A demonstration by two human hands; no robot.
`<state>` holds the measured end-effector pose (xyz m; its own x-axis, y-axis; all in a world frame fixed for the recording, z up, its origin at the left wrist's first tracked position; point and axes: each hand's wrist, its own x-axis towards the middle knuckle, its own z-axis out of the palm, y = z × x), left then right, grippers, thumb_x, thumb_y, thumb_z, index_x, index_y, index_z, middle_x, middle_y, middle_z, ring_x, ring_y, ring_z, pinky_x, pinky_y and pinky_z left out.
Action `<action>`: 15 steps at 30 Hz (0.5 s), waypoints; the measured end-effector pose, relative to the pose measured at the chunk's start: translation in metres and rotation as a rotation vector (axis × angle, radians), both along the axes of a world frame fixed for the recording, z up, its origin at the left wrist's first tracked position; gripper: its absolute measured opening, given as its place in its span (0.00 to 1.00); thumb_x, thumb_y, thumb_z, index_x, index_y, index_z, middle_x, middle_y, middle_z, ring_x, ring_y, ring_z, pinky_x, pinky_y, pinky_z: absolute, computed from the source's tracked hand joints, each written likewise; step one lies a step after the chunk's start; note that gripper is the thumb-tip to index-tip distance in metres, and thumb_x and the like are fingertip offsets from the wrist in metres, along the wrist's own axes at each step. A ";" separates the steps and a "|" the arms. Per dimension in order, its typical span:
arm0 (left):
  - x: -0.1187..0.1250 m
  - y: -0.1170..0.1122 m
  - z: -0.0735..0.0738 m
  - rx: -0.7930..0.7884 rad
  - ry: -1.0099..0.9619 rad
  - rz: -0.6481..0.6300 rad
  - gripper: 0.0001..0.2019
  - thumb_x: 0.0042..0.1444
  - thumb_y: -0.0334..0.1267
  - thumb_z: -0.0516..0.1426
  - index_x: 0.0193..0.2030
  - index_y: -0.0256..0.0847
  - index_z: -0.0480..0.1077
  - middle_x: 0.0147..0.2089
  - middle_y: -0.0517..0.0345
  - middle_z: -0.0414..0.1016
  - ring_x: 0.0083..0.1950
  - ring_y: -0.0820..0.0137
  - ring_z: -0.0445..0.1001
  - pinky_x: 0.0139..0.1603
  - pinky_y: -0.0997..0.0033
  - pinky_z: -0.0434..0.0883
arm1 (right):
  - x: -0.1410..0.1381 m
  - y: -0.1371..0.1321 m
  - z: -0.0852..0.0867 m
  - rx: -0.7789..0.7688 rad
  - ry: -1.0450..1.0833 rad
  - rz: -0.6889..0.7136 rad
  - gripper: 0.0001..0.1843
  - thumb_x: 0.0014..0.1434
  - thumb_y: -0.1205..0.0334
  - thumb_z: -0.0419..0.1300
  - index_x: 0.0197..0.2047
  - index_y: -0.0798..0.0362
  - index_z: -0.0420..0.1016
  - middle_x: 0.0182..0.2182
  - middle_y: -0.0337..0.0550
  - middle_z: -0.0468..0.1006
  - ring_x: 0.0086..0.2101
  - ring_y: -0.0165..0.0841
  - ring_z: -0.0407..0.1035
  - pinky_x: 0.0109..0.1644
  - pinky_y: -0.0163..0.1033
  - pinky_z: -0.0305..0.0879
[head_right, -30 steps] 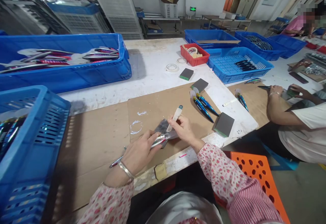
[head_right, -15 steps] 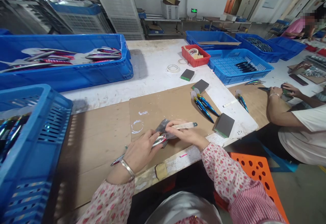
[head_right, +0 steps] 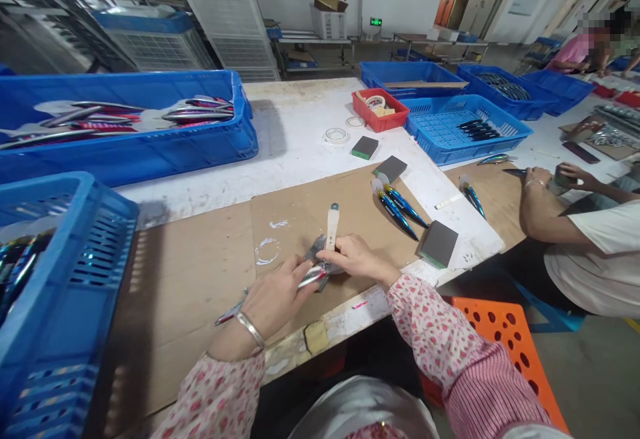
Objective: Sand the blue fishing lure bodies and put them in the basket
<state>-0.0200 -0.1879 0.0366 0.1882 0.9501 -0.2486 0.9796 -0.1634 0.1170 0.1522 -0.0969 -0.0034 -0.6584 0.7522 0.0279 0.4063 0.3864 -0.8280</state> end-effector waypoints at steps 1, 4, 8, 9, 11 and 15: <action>0.000 0.001 0.000 -0.004 0.004 -0.001 0.17 0.64 0.46 0.47 0.53 0.43 0.67 0.49 0.51 0.70 0.46 0.62 0.74 0.36 0.66 0.71 | -0.001 0.000 0.000 0.014 -0.024 0.008 0.21 0.64 0.52 0.57 0.25 0.57 0.71 0.21 0.36 0.66 0.24 0.26 0.59 0.29 0.31 0.49; 0.000 0.002 0.000 -0.009 0.009 -0.004 0.17 0.64 0.46 0.47 0.54 0.43 0.67 0.49 0.50 0.70 0.45 0.61 0.75 0.36 0.65 0.71 | -0.001 0.001 0.002 0.034 -0.058 0.028 0.20 0.64 0.53 0.57 0.25 0.57 0.70 0.22 0.36 0.67 0.25 0.26 0.60 0.30 0.31 0.50; -0.002 0.002 -0.002 -0.003 0.014 -0.011 0.17 0.64 0.46 0.46 0.54 0.44 0.67 0.48 0.51 0.70 0.45 0.61 0.75 0.35 0.66 0.71 | -0.002 0.002 0.002 0.047 -0.060 0.058 0.20 0.64 0.53 0.57 0.25 0.57 0.70 0.22 0.36 0.67 0.25 0.26 0.59 0.29 0.31 0.49; -0.002 0.002 -0.002 -0.003 0.016 -0.011 0.17 0.64 0.46 0.46 0.54 0.44 0.67 0.48 0.51 0.70 0.45 0.61 0.75 0.34 0.66 0.70 | -0.001 0.002 0.002 0.041 -0.053 0.065 0.20 0.64 0.53 0.57 0.25 0.57 0.71 0.22 0.36 0.67 0.25 0.26 0.59 0.29 0.31 0.50; -0.003 0.002 -0.003 -0.005 0.022 -0.013 0.17 0.64 0.46 0.46 0.53 0.44 0.67 0.47 0.51 0.70 0.45 0.61 0.75 0.34 0.66 0.70 | -0.001 0.003 0.002 0.023 -0.039 0.068 0.20 0.64 0.53 0.58 0.26 0.57 0.72 0.22 0.36 0.67 0.25 0.26 0.59 0.29 0.30 0.50; -0.003 0.003 -0.003 -0.009 0.023 -0.022 0.17 0.64 0.46 0.46 0.54 0.44 0.66 0.48 0.51 0.70 0.45 0.61 0.75 0.34 0.66 0.70 | -0.002 0.003 0.000 -0.006 -0.035 0.060 0.20 0.63 0.51 0.58 0.26 0.57 0.73 0.22 0.35 0.67 0.25 0.26 0.59 0.29 0.30 0.50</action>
